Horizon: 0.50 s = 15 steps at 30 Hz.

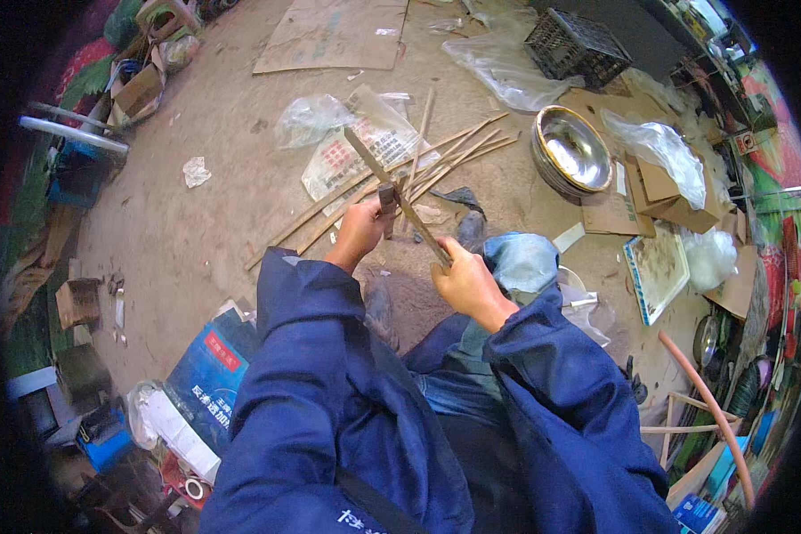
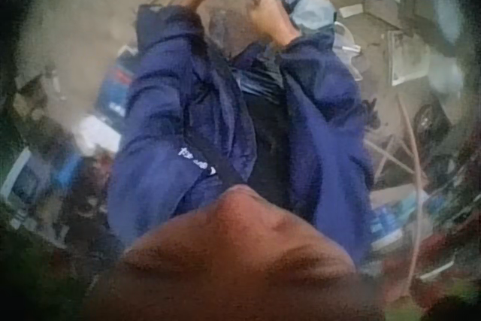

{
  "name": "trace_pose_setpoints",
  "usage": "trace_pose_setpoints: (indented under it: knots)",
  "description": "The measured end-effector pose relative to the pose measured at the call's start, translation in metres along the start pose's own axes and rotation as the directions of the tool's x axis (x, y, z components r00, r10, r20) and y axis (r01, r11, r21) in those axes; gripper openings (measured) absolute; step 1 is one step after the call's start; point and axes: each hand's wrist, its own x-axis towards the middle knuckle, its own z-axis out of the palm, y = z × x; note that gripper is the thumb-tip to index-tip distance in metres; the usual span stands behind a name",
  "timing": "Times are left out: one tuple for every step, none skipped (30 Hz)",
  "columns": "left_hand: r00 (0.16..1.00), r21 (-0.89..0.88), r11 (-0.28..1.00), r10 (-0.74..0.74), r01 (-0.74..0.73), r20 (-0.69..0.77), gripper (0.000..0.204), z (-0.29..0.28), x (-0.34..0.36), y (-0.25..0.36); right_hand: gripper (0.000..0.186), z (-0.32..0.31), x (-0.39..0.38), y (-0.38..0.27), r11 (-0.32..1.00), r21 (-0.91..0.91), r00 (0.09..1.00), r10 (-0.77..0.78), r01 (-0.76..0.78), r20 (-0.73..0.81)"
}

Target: The person sits on the floor and uses a knife to sharpen thin wooden sticks one by one. They hold each stick with the left hand and scrape the blade along its length with the right hand, then place the finished stick into a growing pile. The person repeats this process for multiple sticks and gathers them at the end.

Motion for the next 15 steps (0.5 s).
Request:
trace_pose_setpoints:
  knots:
    - [1.000,0.013,1.000,-0.002,0.002,0.012,0.015,-0.001,-0.001,-0.001,0.048,0.002,0.001,0.000,1.000,-0.001,1.000,-0.003,0.003,-0.005]
    - [1.000,0.029,0.999,-0.021,0.021,0.023,0.015,-0.002,-0.002,-0.003,0.049,0.006,0.002,0.001,1.000,-0.001,1.000,-0.006,0.006,-0.012]
    - [0.999,0.034,0.998,0.049,-0.048,-0.023,0.015,-0.002,-0.004,-0.004,0.050,0.012,0.002,0.002,0.999,0.007,0.999,-0.036,0.036,-0.007]
    - [0.991,0.046,0.993,0.108,-0.104,-0.075,0.015,-0.002,-0.006,-0.005,0.052,0.017,0.002,0.003,0.999,0.038,0.999,-0.036,0.036,-0.005]
    - [0.979,0.060,0.986,0.164,-0.157,-0.120,0.016,0.000,-0.008,-0.004,0.053,0.023,0.003,0.006,0.992,0.102,0.997,-0.076,0.075,0.006]
    - [0.988,0.122,0.988,0.106,-0.092,-0.115,0.016,0.001,-0.009,-0.003,0.055,0.026,0.003,0.009,0.983,0.139,0.993,-0.118,0.117,0.005]
    - [0.988,0.047,0.995,0.094,-0.089,-0.124,0.017,0.003,-0.010,-0.001,0.056,0.030,0.003,0.013,0.987,0.151,0.997,-0.067,0.060,0.039]
    - [0.989,-0.027,0.998,0.056,-0.060,-0.138,0.017,0.006,-0.011,0.002,0.056,0.034,0.002,0.016,0.980,0.188,0.996,-0.079,0.071,0.036]
    - [0.993,-0.116,0.993,0.006,-0.020,-0.115,0.017,0.007,-0.011,0.006,0.057,0.036,0.002,0.018,0.971,0.221,0.996,-0.093,0.089,0.010]
    - [0.988,-0.005,0.998,0.068,-0.070,-0.136,0.016,0.009,-0.011,0.010,0.057,0.038,0.001,0.019,0.950,0.302,0.996,-0.082,0.072,0.020]
    - [0.962,0.045,0.980,0.197,-0.192,-0.191,0.016,0.009,-0.012,0.015,0.058,0.038,0.001,0.019,0.923,0.380,0.997,-0.073,0.068,0.000]
    - [0.983,0.040,0.989,0.148,-0.144,-0.112,0.017,0.009,-0.012,0.020,0.059,0.037,0.002,0.018,0.895,0.445,0.999,-0.023,0.007,0.031]
    - [0.993,0.051,0.994,0.096,-0.092,-0.076,0.020,0.007,-0.014,0.025,0.059,0.035,0.002,0.015,0.898,0.422,0.992,-0.107,0.125,-0.066]
    - [0.997,0.005,0.997,0.075,-0.075,-0.030,0.015,0.006,-0.016,0.032,0.058,0.031,0.003,0.011,0.902,0.392,0.983,-0.148,0.179,-0.107]
    - [0.999,-0.252,0.968,0.019,-0.007,0.046,0.018,0.002,-0.020,0.038,0.058,0.027,0.003,0.005,0.903,0.366,0.973,-0.185,0.223,-0.138]
